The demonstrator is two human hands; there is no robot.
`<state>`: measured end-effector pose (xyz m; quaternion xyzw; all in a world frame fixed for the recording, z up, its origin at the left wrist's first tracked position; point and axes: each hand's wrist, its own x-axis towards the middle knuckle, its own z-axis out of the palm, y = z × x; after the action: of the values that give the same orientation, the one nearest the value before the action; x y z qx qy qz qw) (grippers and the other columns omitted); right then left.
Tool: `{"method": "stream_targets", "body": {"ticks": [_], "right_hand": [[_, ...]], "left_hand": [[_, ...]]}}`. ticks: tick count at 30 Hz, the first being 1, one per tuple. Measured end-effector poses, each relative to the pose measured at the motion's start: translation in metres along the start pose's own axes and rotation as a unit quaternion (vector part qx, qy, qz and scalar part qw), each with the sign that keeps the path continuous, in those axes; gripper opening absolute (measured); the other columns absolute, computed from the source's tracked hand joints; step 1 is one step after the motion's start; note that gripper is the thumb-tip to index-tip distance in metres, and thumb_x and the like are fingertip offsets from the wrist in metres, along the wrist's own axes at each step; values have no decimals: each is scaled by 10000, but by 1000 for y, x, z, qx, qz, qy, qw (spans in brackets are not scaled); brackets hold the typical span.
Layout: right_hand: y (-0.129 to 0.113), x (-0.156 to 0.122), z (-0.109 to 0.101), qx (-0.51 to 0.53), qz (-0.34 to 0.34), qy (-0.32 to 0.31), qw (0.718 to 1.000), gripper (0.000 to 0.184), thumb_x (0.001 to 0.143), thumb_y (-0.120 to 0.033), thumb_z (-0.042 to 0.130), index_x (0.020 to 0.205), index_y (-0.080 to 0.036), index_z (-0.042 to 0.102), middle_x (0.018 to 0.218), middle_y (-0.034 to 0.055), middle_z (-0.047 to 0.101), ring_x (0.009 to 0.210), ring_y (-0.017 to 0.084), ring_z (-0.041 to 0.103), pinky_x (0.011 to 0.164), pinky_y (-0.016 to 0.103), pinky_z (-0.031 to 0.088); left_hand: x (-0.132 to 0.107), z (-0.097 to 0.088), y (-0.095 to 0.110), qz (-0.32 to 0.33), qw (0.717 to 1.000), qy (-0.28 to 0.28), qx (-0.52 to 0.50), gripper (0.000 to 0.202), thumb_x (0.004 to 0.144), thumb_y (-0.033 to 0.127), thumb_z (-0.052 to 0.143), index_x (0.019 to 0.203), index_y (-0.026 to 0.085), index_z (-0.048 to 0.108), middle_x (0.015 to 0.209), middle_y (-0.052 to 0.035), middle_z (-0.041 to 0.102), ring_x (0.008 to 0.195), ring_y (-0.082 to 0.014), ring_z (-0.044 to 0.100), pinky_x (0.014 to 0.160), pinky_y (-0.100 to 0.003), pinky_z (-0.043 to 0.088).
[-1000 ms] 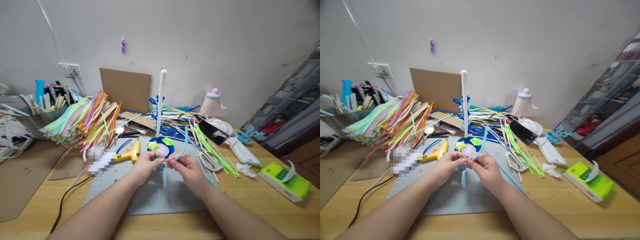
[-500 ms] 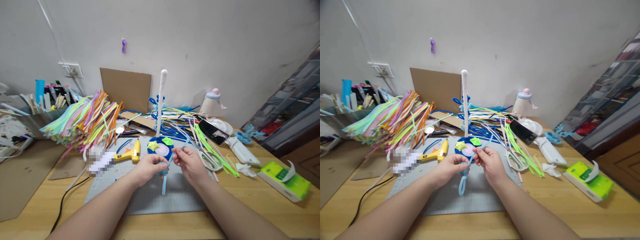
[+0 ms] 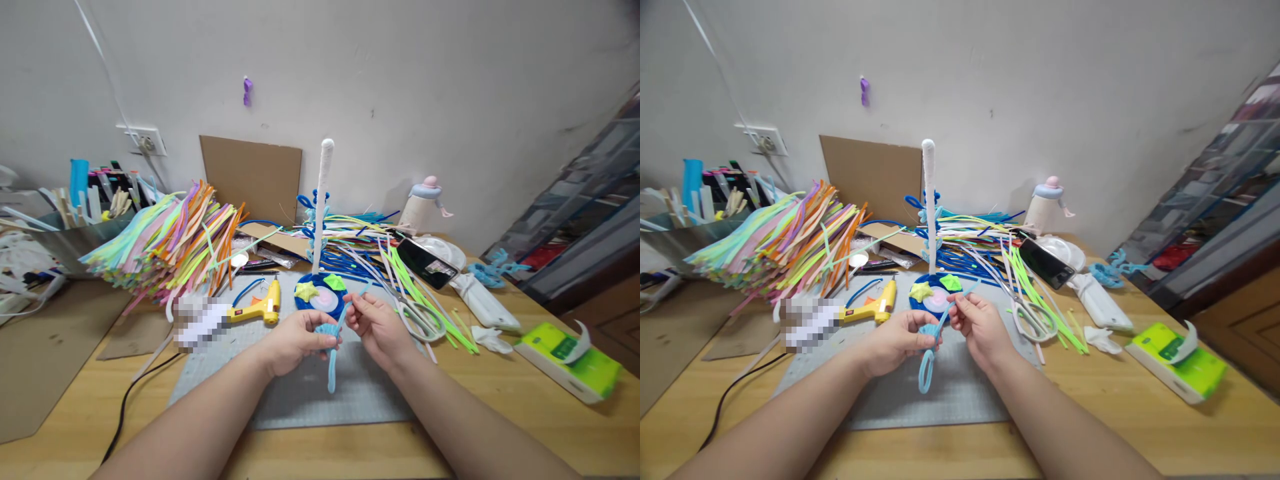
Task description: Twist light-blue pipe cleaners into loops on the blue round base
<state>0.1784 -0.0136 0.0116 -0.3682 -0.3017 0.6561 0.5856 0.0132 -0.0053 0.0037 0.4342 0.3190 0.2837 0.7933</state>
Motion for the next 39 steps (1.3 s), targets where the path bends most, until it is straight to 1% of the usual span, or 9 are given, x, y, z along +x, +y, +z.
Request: {"method": "stream_targets", "body": {"ticks": [4, 7, 9, 12, 17, 21, 32, 35, 39], "right_hand": [[0, 1, -1, 11, -9, -4, 1000, 214, 640, -308, 739, 733, -130, 665, 537, -18, 575, 478, 55, 482, 461, 169, 356], [0, 1, -1, 12, -21, -11, 1000, 209, 643, -312, 739, 732, -138, 664, 541, -18, 578, 486, 55, 484, 472, 171, 364], [0, 0, 0, 8, -31, -11, 999, 206, 641, -313, 740, 728, -142, 665, 542, -16, 582, 493, 61, 490, 482, 179, 374], [1, 0, 0, -1, -47, -8, 999, 200, 645, -318, 734, 725, -147, 667, 550, -11, 587, 496, 74, 492, 486, 196, 382], [0, 0, -1, -14, -76, -8, 997, 187, 664, -326, 717, 721, -154, 670, 549, -7, 585, 496, 80, 490, 483, 201, 380], [-2, 1, -2, -19, -80, 15, 997, 182, 650, -316, 723, 707, -152, 668, 547, -8, 570, 487, 80, 475, 460, 201, 369], [3, 2, -3, 74, 14, 31, 997, 151, 613, -246, 741, 679, -146, 648, 514, -25, 508, 443, 61, 430, 378, 174, 342], [3, 2, -3, 82, 21, 26, 996, 130, 627, -239, 727, 679, -155, 643, 519, -24, 505, 448, 73, 438, 377, 185, 349], [1, 3, -3, 60, -11, 10, 998, 143, 666, -262, 709, 725, -147, 647, 540, -20, 532, 478, 75, 466, 425, 188, 374]], "left_hand": [[1, 1, -3, -2, 998, 12, -64, 319, 566, 233, 774, 812, 134, 597, 679, -12, 613, 602, -97, 564, 571, -217, 408], [3, 2, -6, -8, 995, -7, -102, 274, 613, 192, 744, 848, 123, 621, 648, 2, 583, 559, -70, 531, 565, -204, 408], [4, 2, -7, -10, 992, -13, -125, 218, 640, 177, 719, 828, 109, 634, 635, 2, 570, 558, -71, 527, 593, -215, 434], [4, 2, -6, -7, 989, 9, -147, 158, 663, 198, 701, 771, 101, 639, 704, -29, 604, 627, -98, 568, 663, -246, 475], [5, 2, -6, -5, 994, 45, -100, 212, 656, 251, 714, 782, 102, 631, 632, -25, 606, 533, -93, 566, 572, -231, 489], [4, 3, -5, -5, 998, 37, -54, 257, 631, 290, 729, 762, 93, 630, 585, -27, 606, 486, -102, 556, 526, -248, 493], [4, 3, -7, 48, 999, 9, -22, 215, 625, 281, 722, 682, 92, 638, 487, 1, 552, 419, -93, 498, 483, -271, 492], [2, 3, -6, 58, 998, 18, -16, 238, 625, 309, 720, 697, 99, 632, 530, -10, 572, 463, -106, 527, 517, -275, 491], [2, 4, -4, 49, 998, 17, -28, 265, 642, 325, 712, 763, 106, 626, 689, -47, 614, 615, -128, 585, 577, -237, 479]]}}
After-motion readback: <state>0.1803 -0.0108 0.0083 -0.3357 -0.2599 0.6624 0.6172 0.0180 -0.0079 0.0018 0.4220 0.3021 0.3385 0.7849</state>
